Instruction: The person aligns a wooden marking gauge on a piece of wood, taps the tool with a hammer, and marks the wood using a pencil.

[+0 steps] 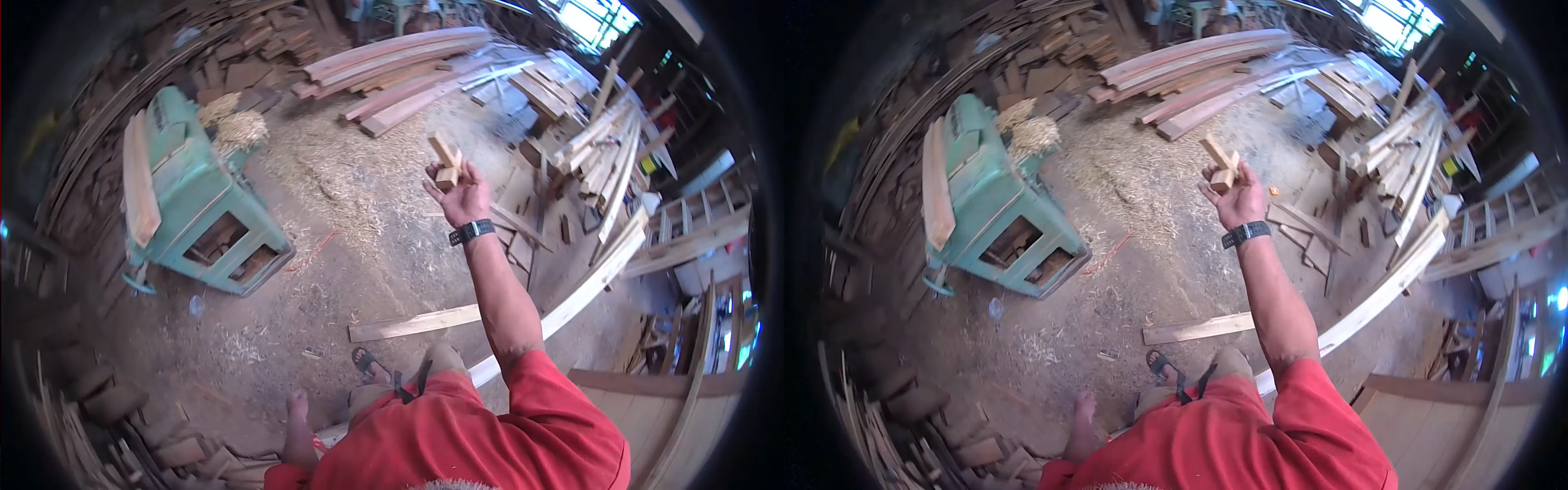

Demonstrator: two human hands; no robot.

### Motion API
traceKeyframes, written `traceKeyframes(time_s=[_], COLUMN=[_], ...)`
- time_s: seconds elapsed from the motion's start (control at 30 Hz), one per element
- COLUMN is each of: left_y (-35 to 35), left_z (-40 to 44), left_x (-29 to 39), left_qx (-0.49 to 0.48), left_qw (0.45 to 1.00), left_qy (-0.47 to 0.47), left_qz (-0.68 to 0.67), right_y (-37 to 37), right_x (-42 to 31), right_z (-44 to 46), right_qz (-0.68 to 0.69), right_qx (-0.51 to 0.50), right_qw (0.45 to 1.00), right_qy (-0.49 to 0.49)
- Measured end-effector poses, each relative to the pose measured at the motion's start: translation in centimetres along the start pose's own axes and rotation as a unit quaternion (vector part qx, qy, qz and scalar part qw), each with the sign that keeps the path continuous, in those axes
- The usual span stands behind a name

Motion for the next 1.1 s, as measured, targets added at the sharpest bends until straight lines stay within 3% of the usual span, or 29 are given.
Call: traceKeyframes(time_s=[0.03,0.1,0.17,0.2,0.3,0.37,0.43,0.47,0.57,0.83,0.87,0.93,0.97,1.03,1.07,1.1], left_y=[-1.2,-3.9,-3.9,-3.9,-2.2,-0.1,1.5,2.1,2.1,1.7,2.0,3.1,3.7,4.8,5.1,5.3], left_z=[2.5,5.8,10.2,11.0,11.7,10.9,8.2,7.5,5.4,10.8,11.8,13.2,14.1,16.7,17.2,17.3], left_x=[1.3,5.4,8.4,10.0,16.5,19.9,25.1,28.4,39.0,63.7,66.8,72.5,75.2,80.2,82.3,84.1], left_qx=[0.027,-0.037,0.016,0.011,-0.027,-0.125,-0.215,-0.260,-0.390,-0.514,-0.513,-0.542,-0.547,-0.494,-0.501,-0.474], left_qw=[1.000,0.996,0.987,0.987,0.977,0.979,0.924,0.892,0.762,0.627,0.632,0.497,0.495,0.577,0.575,0.652], left_qy=[0.015,-0.010,0.108,0.112,0.133,0.091,0.021,0.030,0.064,0.126,0.122,0.068,0.073,0.088,0.094,0.159], left_qz=[0.002,-0.077,-0.116,-0.111,-0.165,-0.130,-0.315,-0.370,-0.514,-0.571,-0.568,-0.674,-0.671,-0.644,-0.640,-0.570], right_y=[-0.2,-0.3,-0.2,-0.3,-0.6,-1.3,-2.0,-1.9,-2.3,-3.6,-4.0,-5.1,-5.8,-7.5,-7.9,-7.6], right_x=[0.1,0.4,0.3,0.3,0.5,0.9,1.6,2.0,3.7,4.2,3.9,2.8,2.3,1.7,1.3,0.7], right_z=[-0.1,-0.7,-1.0,-1.0,-0.4,0.5,1.6,2.2,4.7,17.0,18.6,21.3,22.9,26.2,27.1,28.0], right_qz=[0.003,0.005,0.023,0.031,0.028,0.029,0.042,0.048,0.102,0.163,0.152,0.126,0.126,0.020,0.030,0.030], right_qx=[-0.010,0.014,0.002,-0.002,0.027,0.035,0.009,0.036,-0.003,-0.046,-0.019,-0.001,-0.004,0.046,0.074,0.071], right_qw=[1.000,1.000,1.000,1.000,0.999,0.999,0.999,0.998,0.994,0.983,0.986,0.990,0.991,0.997,0.995,0.995], right_qy=[-0.004,-0.018,0.001,0.000,0.005,-0.001,0.020,0.033,0.046,0.065,0.067,0.062,0.055,0.063,0.065,0.057])
Point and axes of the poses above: each hand's wrist, its own z-axis towards the middle knuckle, its own y-axis out of the palm, x = y × z, the point moved 3 cm from there along z, towards the middle knuckle, and after that the axes turned 1 degree about y, right-handed, at the moved point
